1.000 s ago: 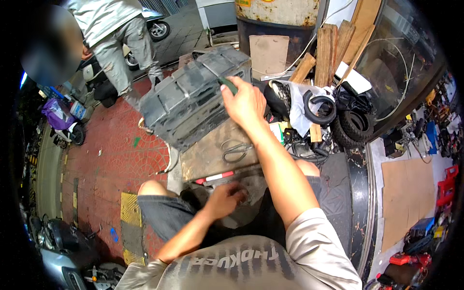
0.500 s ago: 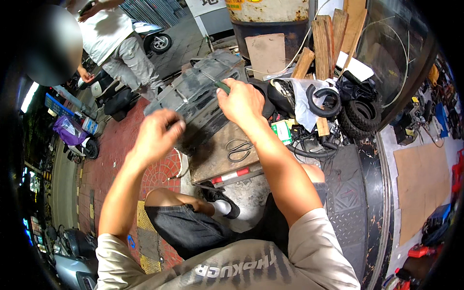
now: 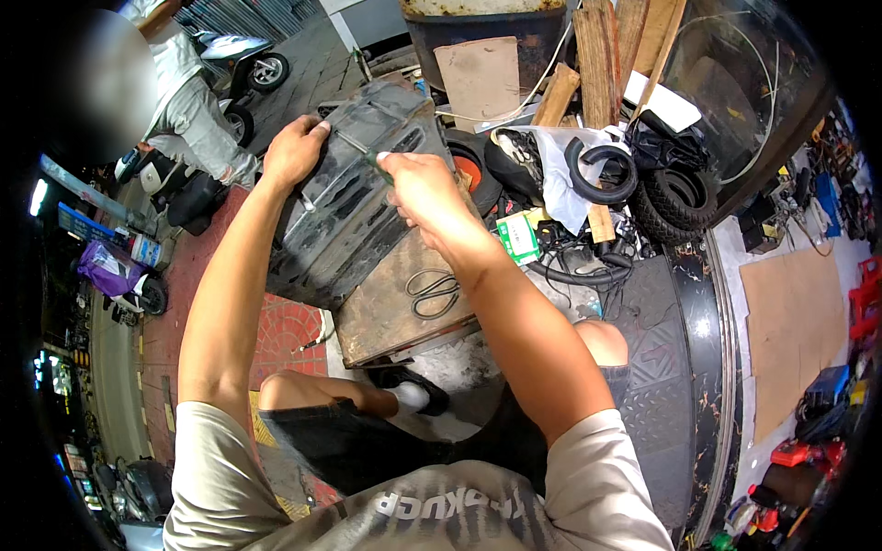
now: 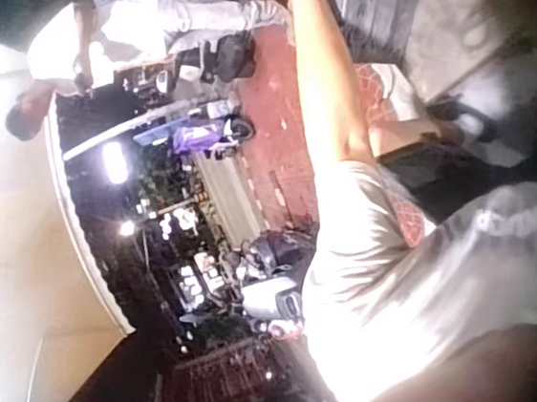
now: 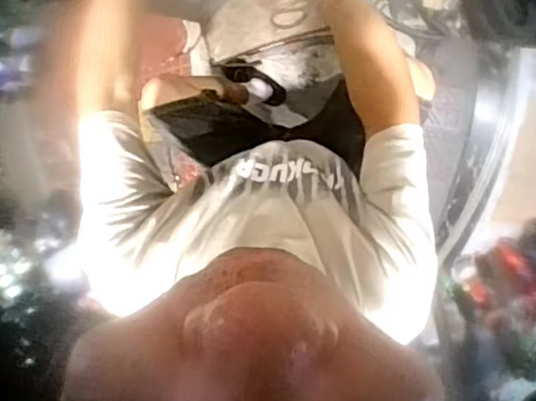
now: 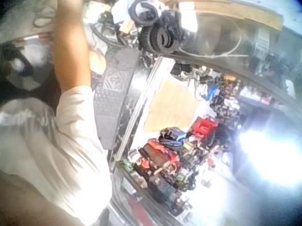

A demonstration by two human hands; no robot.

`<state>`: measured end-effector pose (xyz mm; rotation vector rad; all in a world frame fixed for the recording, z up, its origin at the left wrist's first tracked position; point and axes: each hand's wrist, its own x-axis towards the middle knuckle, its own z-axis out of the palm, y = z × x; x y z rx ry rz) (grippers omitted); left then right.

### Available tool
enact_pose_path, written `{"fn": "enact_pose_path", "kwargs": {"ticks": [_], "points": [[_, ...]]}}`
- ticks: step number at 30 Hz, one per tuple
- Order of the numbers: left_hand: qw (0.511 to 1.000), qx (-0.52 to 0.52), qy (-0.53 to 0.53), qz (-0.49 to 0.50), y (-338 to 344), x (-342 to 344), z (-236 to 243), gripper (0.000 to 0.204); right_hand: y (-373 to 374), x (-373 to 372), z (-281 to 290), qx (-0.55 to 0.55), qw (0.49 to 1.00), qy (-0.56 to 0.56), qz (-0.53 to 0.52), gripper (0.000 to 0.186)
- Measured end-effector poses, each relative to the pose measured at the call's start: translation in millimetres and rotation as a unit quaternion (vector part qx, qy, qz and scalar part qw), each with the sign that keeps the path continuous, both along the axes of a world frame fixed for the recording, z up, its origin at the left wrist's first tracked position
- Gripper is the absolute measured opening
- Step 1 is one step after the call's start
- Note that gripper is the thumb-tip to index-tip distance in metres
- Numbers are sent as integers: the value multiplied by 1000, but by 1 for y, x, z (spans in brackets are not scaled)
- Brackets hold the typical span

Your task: The person uses a screwdriver to pry open a large black plastic battery enclosure, removes an internal wire and component, and then uses the screwdriver to work inside the casing.

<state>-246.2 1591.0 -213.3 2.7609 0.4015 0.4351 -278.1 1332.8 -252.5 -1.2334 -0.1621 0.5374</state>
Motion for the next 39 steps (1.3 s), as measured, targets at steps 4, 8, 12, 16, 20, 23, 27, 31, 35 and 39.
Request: {"fn": "enact_pose_path", "kwargs": {"ticks": [4, 8, 12, 16, 20, 23, 27, 31, 35, 39], "points": [[999, 13, 28, 13, -8, -3, 4, 72, 0, 1, 3, 29, 997, 77, 13, 29], [998, 0, 49, 26, -18, -8, 14, 72, 1, 14, -13, -70, 994, -82, -21, 38], [997, -8, 61, 45, -13, -11, 15, 67, 6, 18, -15, -154, 957, -241, -49, 42], [999, -13, 37, 32, -10, -12, 12, 62, 0, 22, -8, -218, 897, -376, -74, 40], [999, -14, 28, 17, -1, -15, 11, 58, -8, 12, 15, -439, 632, -635, -65, 37], [1000, -11, 14, 1, 3, -13, 9, 57, -5, 10, -2, -316, 720, -596, -162, 31], [999, -22, 10, -23, 4, -5, 5, 56, 13, 8, -25, -92, 896, -321, -292, 31], [1000, -15, 5, -14, 5, -9, 4, 55, 33, -6, -33, -78, 879, -297, -364, 29], [1000, -14, -10, -13, 6, -13, 3, 54, 29, -8, -32, -165, 818, -397, -382, 27], [1000, -20, -10, -19, 5, -15, 4, 54, 33, -17, -34, -146, 840, -372, -367, 29]]}}
